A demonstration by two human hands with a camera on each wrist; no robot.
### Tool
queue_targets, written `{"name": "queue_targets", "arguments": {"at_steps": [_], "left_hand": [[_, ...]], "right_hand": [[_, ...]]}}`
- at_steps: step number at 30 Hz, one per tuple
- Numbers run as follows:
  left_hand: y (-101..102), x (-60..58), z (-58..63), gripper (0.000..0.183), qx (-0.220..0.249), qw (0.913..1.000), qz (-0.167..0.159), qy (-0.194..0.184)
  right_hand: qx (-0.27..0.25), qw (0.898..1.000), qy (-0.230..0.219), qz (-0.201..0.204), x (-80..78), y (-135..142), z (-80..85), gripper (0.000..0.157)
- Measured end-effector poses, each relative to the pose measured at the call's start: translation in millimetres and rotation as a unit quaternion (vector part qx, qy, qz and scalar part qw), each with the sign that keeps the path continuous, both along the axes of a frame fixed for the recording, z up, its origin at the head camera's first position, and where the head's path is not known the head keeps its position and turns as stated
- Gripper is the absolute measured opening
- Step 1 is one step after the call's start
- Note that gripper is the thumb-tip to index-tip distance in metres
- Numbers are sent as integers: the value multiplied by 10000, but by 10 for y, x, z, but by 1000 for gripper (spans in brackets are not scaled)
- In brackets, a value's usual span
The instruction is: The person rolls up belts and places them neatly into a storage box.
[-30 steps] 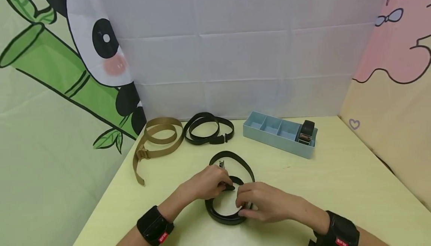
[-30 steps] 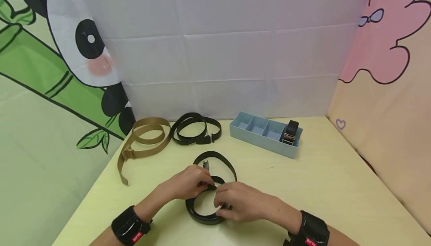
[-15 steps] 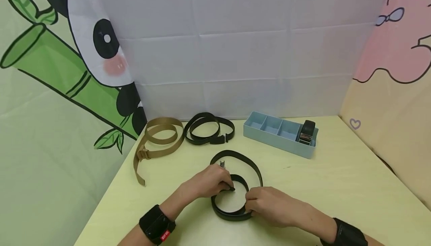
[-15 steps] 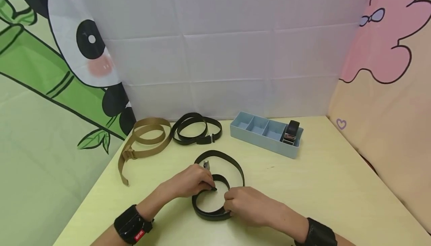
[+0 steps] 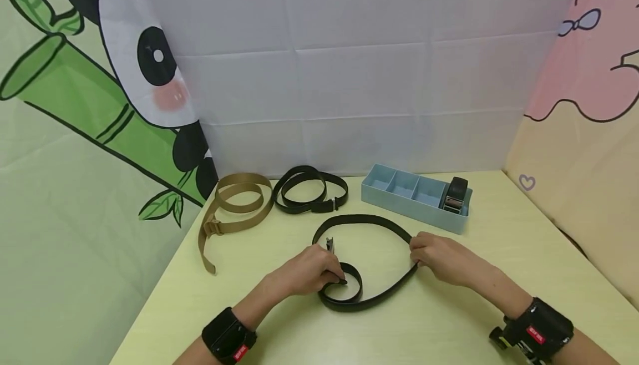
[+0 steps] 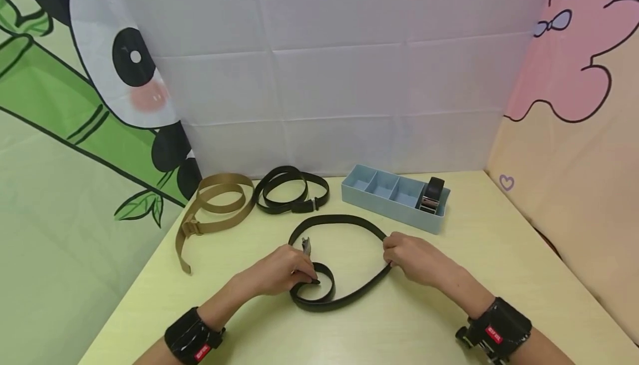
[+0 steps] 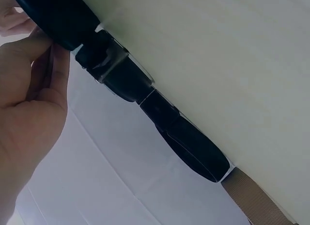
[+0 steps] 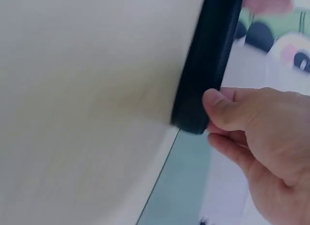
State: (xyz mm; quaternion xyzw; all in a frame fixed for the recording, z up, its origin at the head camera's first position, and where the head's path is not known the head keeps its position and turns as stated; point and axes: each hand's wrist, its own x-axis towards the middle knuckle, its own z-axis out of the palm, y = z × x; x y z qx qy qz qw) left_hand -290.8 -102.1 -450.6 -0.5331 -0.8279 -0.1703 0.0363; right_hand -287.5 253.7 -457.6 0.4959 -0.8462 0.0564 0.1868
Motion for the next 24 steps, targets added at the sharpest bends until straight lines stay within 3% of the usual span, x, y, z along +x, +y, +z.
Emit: {"name": "queue_targets", "arguments": {"at_steps": [5,14,19,24], "left_hand": [[9,23,-3,11,-10,9999,56,142],[18,76,13,11,26,9995,246,216],[16,98,12,11,-57,9988,336,355],[12,101,13,10,-47,9988,377,318]], "right_hand": [[-382,9992,46,-81,-142,117,-51,29],[-658,9951,-662,-330,-60,24,-58,18],[-1052,9875,-881,-772,-23,-93,-80,4],[-1274,9803,-565,-1398,29,-237,-79,10]]}}
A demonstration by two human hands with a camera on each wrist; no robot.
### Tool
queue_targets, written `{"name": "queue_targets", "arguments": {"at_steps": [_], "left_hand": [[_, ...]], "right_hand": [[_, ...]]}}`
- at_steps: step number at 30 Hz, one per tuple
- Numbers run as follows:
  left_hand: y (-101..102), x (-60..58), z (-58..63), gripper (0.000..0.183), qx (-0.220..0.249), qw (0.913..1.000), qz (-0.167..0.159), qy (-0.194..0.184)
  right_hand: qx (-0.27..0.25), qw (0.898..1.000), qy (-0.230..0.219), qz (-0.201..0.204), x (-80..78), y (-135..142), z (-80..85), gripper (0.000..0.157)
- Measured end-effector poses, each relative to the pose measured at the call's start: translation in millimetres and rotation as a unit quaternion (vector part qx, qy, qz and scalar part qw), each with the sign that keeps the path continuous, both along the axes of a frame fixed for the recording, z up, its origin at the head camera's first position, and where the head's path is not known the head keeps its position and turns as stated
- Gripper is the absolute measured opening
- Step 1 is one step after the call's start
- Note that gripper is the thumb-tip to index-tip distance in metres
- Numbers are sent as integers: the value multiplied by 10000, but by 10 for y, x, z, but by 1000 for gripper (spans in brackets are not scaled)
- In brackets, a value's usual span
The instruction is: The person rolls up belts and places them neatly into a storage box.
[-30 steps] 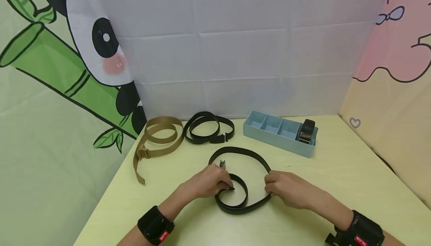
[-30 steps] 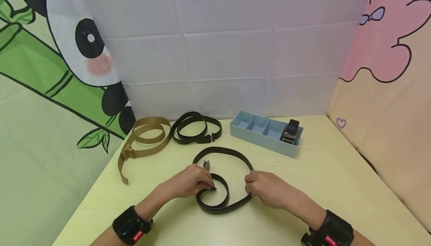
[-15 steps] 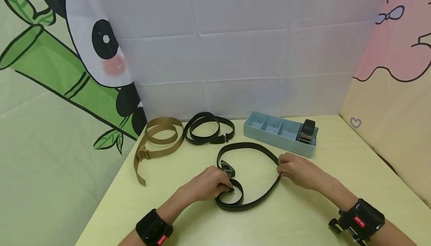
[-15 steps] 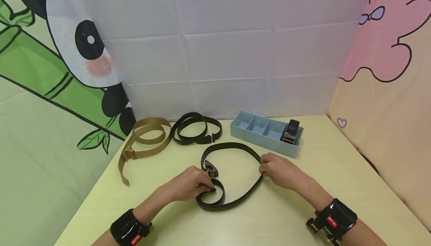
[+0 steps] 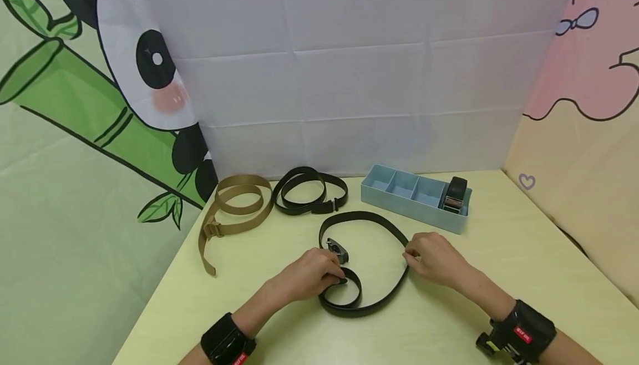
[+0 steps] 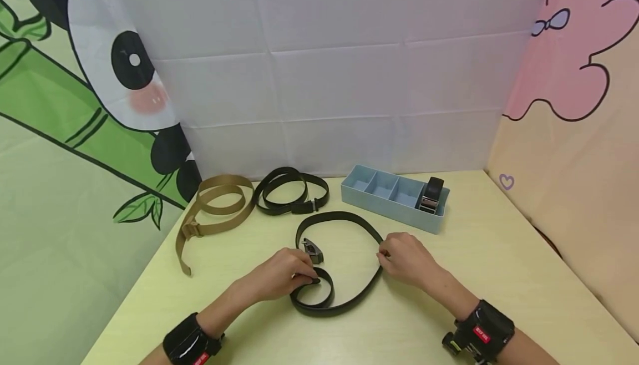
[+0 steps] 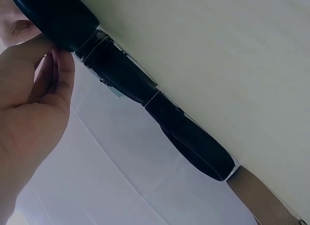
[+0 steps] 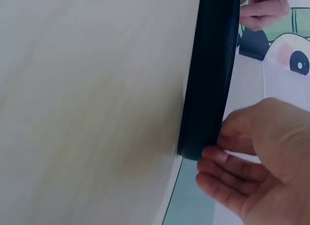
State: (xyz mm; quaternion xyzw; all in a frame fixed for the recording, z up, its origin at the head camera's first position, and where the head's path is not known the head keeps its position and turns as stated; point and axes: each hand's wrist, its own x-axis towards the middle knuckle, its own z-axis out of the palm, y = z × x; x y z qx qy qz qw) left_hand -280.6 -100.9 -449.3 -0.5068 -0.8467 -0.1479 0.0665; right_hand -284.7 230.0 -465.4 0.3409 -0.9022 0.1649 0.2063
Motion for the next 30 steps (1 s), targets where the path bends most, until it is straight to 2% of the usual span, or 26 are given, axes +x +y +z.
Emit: {"name": "queue_targets", "arguments": {"at_steps": [3,5,8,12,14,17,21,30], "left_hand": [[5,-6,-3,10,58,10000,-43,-15],[9,-14,-7,9,85,9999,-70,-8],[14,-24,-10,8,96,9999,-84,6],[15,-30,-10,8,95,9999,-87,-8],[15,-27,-10,7,86,9999,-81,-9],[18,-24,-11,7,80,9999,-89,35],[21,-26,-14,8,105,9998,-140,58],[-11,-25,-6,10,195,9998,-96,-2]], "right_hand": [[297,9989,291,-222,59,-80,29,13],[454,9978,475,-113,119,-158,67,14],[404,9971,517,396,245,-350,125,11],[280,9906,136,1334,486,-688,164,7],[487,9844,64,1689,598,-835,155,12],[898,9770,281,1915,708,-967,112,12],[1162,9732,503,1918,753,-925,72,12],[1215,9748,123,1865,702,-438,83,18]]}}
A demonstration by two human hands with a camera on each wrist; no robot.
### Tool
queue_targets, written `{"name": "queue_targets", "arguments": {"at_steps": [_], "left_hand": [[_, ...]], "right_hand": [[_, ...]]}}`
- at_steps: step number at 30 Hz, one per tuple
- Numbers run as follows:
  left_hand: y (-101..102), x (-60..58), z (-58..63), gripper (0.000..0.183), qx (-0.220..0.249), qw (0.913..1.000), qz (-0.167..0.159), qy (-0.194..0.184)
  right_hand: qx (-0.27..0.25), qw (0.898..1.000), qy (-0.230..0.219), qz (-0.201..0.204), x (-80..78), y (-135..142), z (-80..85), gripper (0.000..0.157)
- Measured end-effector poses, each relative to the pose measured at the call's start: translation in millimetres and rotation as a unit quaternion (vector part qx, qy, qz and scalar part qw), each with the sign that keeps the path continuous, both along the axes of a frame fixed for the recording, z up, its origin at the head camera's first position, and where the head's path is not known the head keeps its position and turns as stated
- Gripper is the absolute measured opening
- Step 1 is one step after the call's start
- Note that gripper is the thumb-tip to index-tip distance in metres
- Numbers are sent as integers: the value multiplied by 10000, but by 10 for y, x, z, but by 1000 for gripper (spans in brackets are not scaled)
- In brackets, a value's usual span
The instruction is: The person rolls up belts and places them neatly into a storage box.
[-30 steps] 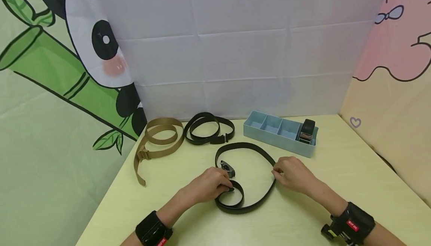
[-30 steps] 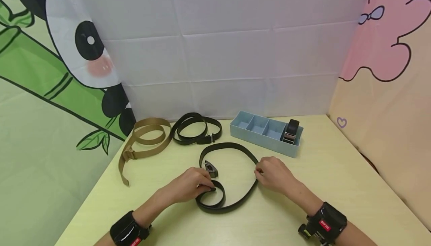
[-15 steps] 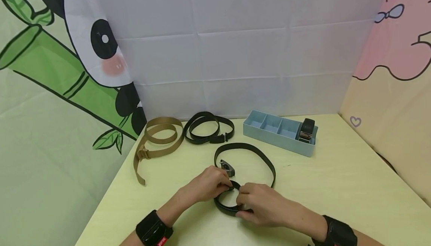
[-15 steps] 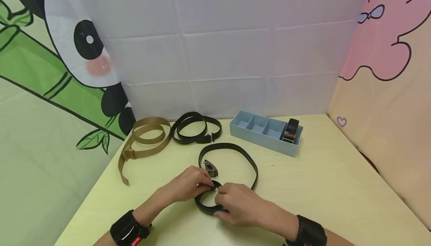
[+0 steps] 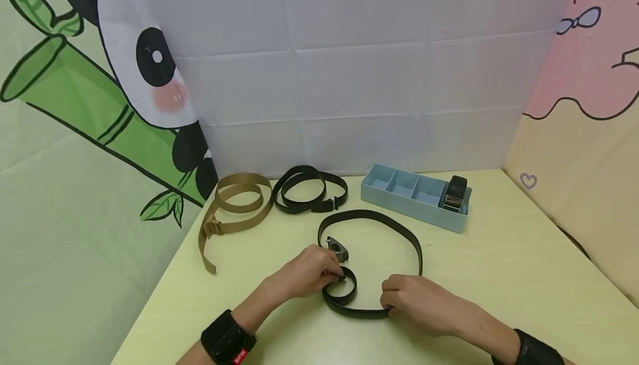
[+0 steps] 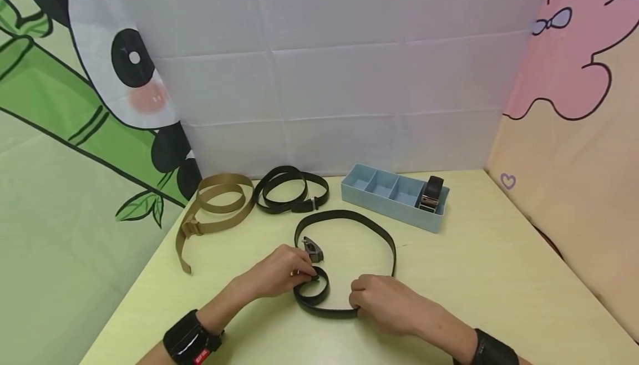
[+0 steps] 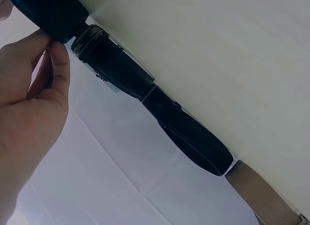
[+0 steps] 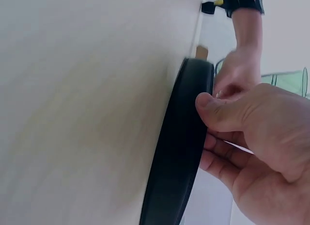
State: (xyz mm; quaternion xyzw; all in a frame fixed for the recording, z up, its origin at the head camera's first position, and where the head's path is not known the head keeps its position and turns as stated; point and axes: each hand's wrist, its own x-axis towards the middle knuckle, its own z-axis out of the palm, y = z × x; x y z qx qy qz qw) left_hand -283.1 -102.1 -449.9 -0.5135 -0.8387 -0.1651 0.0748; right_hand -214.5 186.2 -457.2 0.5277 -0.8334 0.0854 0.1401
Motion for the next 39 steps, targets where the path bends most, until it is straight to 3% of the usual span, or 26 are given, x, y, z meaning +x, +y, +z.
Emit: {"name": "queue_targets", "arguments": {"at_steps": [12,18,21,24,26,28,32,39], "left_hand": [[-19,51,-45,8,155,9983,551,44],[4,44,-40,14,214,9981,572,31],[24,52,-22,17,257,9979,587,26],[37,61,-8,17,248,9978,619,-37],[51,61,-6,17,229,9977,625,-88],[70,61,-4,17,203,9979,605,-114],[120,69,0,17,140,9986,491,-98],[199,63,-8,20,113,9994,332,-34]], "right_hand": [[-168,9997,-195,19,-25,90,19,17],[-820,9962,-298,-9,-56,182,9,17],[-1341,9883,-186,-705,-184,289,28,13],[-1635,9670,-45,-1954,-375,404,37,10],[-1634,9522,-320,-2559,-513,464,33,16],[-1541,9436,-758,-2832,-651,494,12,17],[-1456,9410,-1411,-2708,-906,444,-22,13],[-1575,9591,-1501,-1810,-1222,37,-36,18]]}}
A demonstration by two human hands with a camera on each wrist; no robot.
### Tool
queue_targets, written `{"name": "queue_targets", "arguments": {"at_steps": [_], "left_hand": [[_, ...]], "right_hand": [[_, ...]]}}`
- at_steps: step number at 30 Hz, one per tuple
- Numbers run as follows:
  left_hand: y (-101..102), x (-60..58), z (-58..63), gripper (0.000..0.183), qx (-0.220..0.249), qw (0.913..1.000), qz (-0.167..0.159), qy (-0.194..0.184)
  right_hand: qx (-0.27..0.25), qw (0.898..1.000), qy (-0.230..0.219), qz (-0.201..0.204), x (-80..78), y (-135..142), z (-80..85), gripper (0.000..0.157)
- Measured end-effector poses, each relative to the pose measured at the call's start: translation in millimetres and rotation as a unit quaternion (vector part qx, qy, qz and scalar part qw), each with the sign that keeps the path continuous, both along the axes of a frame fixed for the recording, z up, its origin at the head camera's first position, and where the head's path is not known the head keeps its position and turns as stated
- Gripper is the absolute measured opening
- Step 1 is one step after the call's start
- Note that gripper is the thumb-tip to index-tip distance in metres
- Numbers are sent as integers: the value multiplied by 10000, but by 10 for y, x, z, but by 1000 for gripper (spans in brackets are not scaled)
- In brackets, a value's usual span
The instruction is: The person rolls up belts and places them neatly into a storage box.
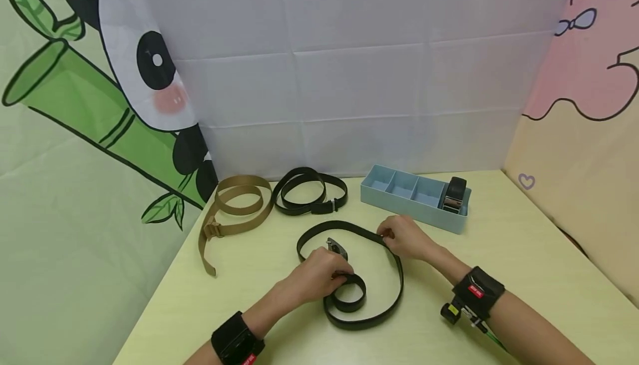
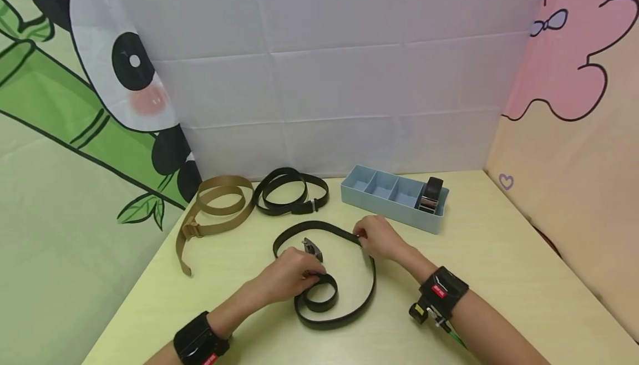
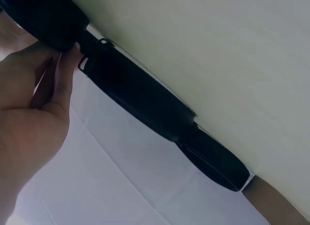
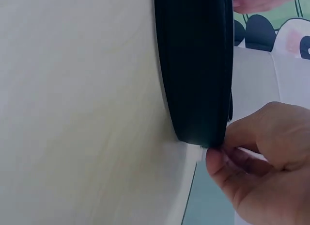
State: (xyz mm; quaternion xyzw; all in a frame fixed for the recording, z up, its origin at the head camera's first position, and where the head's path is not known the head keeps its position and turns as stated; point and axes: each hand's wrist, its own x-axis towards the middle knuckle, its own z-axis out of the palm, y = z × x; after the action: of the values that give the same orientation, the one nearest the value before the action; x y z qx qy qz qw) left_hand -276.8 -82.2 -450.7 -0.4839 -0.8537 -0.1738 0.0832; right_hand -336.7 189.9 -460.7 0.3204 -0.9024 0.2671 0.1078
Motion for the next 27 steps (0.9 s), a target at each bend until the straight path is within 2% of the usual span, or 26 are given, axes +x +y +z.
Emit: {"name": "queue_targets", "arguments": {"at_steps": [3,7,10,12,16,19,24,27], "left_hand": [[14,-3,9,19,-14,9999,-56,92],[16,-7,8,18,-27,9999,-90,126],[14,-11,0,18,-8,9999,-104,100],[13,-13,0,18,-1,9999,-127,87],[28,-8,1,19,15,9998,-169,103],[25,-3,7,19,32,9998,-150,100],[12,0,4,17,89,9999,-121,59],[14,1,-4,17,139,9998,-141,45]], "right_hand": [[-285,9991,-78,313,-100,-243,-21,18],[-604,9963,-389,479,-166,-499,-46,16],[-598,9961,-440,483,-151,-571,-38,14],[-504,9977,-262,374,-96,-554,-11,13],[-186,9993,301,-88,168,-394,68,6],[75,9984,429,-373,485,-271,134,15],[621,9956,-266,-651,996,-166,158,35],[743,9917,-691,-784,1154,-162,131,41]]}}
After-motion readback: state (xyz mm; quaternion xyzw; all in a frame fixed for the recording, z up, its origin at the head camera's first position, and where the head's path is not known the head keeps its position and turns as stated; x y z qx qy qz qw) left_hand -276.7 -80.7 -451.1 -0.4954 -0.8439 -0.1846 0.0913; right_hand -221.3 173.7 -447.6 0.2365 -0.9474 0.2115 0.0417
